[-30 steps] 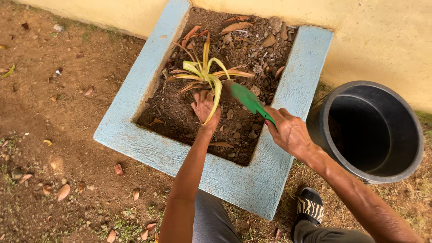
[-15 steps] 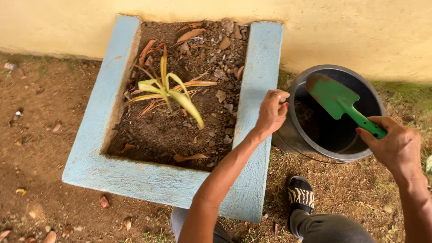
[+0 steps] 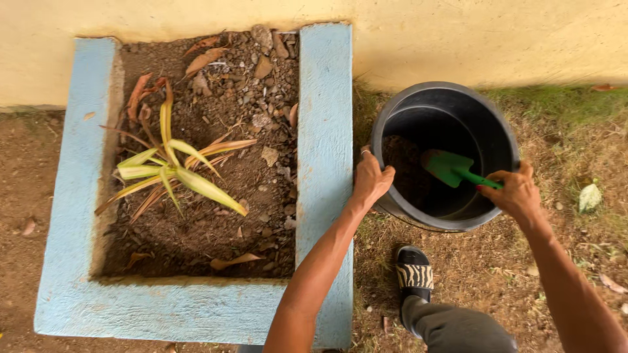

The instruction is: The person uses a green trowel to scoop soil from a large black bucket and adds it to several potted plants and a square planter box. The person moves between different plants, including a large leafy plant, a small potted plant, and a plant in a built-in planter, ensuring each receives fresh soil.

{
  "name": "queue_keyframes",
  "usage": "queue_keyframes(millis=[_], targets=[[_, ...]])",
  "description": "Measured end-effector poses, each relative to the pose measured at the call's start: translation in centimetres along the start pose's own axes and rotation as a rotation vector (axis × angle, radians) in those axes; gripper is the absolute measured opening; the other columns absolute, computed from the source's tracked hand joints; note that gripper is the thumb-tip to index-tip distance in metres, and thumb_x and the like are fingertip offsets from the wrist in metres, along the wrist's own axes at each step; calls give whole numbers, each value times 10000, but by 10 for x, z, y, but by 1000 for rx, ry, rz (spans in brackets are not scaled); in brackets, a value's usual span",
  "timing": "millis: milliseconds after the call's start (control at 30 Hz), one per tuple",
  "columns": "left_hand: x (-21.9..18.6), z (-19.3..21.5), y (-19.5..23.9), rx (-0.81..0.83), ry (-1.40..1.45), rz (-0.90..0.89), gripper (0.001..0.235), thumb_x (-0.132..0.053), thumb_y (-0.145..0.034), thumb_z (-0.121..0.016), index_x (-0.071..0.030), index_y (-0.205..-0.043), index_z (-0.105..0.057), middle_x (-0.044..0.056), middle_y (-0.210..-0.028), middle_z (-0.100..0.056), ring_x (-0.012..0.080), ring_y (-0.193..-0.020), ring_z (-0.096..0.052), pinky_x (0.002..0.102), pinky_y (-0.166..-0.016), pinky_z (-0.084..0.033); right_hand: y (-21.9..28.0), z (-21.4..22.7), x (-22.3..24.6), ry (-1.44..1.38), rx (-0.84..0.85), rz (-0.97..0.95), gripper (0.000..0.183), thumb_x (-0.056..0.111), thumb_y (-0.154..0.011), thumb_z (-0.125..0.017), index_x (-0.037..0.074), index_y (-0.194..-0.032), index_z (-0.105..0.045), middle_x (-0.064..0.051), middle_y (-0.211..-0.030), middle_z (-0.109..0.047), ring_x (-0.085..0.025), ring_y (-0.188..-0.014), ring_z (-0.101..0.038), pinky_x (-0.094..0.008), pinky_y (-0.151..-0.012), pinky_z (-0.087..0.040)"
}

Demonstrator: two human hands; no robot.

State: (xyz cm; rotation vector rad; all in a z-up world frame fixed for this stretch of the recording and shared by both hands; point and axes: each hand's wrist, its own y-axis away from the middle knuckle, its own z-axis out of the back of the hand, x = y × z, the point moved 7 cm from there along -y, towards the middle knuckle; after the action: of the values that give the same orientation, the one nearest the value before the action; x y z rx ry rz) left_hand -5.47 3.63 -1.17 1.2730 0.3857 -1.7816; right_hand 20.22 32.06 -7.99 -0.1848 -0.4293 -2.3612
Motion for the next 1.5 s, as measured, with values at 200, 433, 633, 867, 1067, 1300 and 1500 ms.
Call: queue_keyframes(millis=[200, 433, 633, 867, 1067, 1300, 1500], targets=[[19, -3, 12, -28, -32, 162, 597, -95, -834, -629, 36, -1371, -403, 269, -855, -678, 398, -752, -700, 485, -724, -570, 10, -19, 3, 80, 117, -143, 485, 458, -790, -863, 262, -1226, -784, -247, -1340, -417, -404, -1102, -539, -462, -851, -602], [48, -3, 28, -118, -43, 200, 339, -83, -805, -646, 33, -1122, -613, 164, -770, -662, 304, -637, -635, 463, -614, -515, 56, -5, 10, -30, 137, -206, 485, 506, -768, -864, 256, -1178, -797, -247, -1208, -500, -368, -1152, -461, -429, -885, -554], [-9, -4, 96, 162, -183, 444, 333, -103, -844, -607, 15, -1151, -560, 127, -779, -594, 266, -623, -597, 478, -558, -486, 172, 67, -12, -286, 120, -331, 504, 507, -773, -836, 235, -1194, -782, -248, -1128, -548, -377, -1171, -506, -477, -886, -548], [-118, -16, 192, 166, -222, 270, 338, -145, -761, -685, 7, -1027, -544, 154, -787, -626, 307, -672, -622, 465, -620, -514, 292, 202, -42, -273, 212, -508, 509, 521, -751, -828, 248, -1178, -780, -237, -1098, -599, -365, -1099, -598, -472, -880, -573], [-222, -47, 207, 332, -329, 183, 326, -225, -762, -697, 24, -915, -552, 204, -793, -636, 371, -718, -650, 480, -677, -541, 337, 318, -83, -314, 161, -494, 519, 536, -773, -800, 201, -1170, -787, -164, -834, -747, -288, -832, -705, -435, -746, -582], [-359, -88, 174, 416, -361, 40, 315, -210, -772, -681, 32, -943, -574, 201, -832, -634, 361, -745, -650, 485, -695, -545, 351, 425, -124, -404, 67, -554, 520, 515, -769, -795, 173, -1160, -800, -143, -733, -728, -239, -601, -710, -407, -632, -570], [-422, -132, 145, 527, -307, 134, 424, -214, -793, -645, -7, -1132, -497, 129, -969, -542, 284, -838, -611, 467, -674, -574, 333, 474, -162, -366, 121, -595, 518, 497, -832, -784, 193, -1250, -747, -150, -714, -746, -187, -483, -600, -363, -474, -524]])
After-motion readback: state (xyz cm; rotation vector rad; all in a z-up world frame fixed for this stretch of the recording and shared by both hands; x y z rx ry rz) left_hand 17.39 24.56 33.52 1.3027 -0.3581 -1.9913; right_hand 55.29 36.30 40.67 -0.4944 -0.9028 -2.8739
